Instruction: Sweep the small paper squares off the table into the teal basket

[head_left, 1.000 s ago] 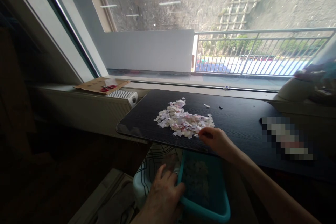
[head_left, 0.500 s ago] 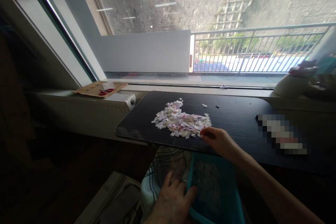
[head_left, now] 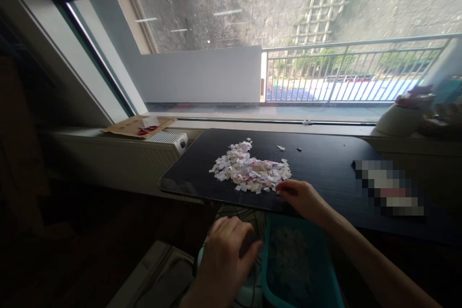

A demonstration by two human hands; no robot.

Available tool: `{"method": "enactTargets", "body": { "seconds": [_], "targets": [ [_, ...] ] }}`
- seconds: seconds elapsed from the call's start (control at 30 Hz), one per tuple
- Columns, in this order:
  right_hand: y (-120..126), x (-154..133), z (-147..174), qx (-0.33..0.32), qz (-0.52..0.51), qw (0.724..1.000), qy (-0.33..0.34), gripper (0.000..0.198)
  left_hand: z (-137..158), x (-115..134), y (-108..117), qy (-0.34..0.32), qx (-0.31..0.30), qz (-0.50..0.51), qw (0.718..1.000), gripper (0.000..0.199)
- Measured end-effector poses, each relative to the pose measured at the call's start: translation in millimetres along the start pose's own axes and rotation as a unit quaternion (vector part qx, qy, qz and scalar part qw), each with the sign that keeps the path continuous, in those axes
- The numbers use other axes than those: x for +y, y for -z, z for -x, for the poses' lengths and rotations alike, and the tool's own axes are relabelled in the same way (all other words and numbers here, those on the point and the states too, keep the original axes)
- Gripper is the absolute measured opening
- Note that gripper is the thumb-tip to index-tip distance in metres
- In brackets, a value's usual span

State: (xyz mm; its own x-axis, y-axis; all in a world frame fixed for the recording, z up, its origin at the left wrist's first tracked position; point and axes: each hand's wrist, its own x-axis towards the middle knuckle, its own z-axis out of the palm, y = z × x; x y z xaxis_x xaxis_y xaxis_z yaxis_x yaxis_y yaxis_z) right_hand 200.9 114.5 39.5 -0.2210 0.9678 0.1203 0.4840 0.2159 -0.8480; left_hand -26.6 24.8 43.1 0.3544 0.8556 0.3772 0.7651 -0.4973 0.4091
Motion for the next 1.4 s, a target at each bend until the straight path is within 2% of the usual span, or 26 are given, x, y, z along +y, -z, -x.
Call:
{"method": "enactTargets", "body": {
  "seconds": [0.03, 0.1, 0.2, 0.3, 0.53, 0.9, 1.13, 1.4],
  "targets": [
    [-1, 0, -1, -0.001, -0.012, 1.0, -0.001, 0.021, -13, 1, 1, 0.001, 0.047, 0.008, 0.999, 0.001],
    [-3, -2, -4, -0.002, -0.039, 0.999, 0.0, 0.023, -41, 4, 1, 0.011, 0.111, 0.022, 0.993, 0.006],
    [-3, -11, -5, -0.001, -0.078, 0.997, 0.005, 0.026, -76, 4, -3, 0.02, 0.127, 0.052, 0.99, 0.008],
    [-3, -18, -6, 0.012, -0.12, 0.993, 0.008, 0.023, -91, 3, -8, 0.012, 0.115, 0.066, 0.991, 0.008],
    [-7, -22, -4, 0.02, -0.125, 0.992, 0.008, 0.016, -89, 4, -14, 0.009, 0.083, 0.102, 0.991, 0.008],
    [-11, -22, -4, 0.015, -0.077, 0.997, 0.003, 0.016, -88, 4, -15, 0.006, 0.077, 0.119, 0.99, 0.012],
    [-3, -14, -6, 0.028, -0.018, 0.999, 0.01, 0.016, -90, -12, -14, 0.027, 0.098, 0.065, 0.993, 0.012],
    [6, -17, -1, 0.03, 0.091, 0.995, 0.015, 0.02, -92, -20, -14, 0.011, 0.061, -0.027, 0.998, 0.016]
  ]
}}
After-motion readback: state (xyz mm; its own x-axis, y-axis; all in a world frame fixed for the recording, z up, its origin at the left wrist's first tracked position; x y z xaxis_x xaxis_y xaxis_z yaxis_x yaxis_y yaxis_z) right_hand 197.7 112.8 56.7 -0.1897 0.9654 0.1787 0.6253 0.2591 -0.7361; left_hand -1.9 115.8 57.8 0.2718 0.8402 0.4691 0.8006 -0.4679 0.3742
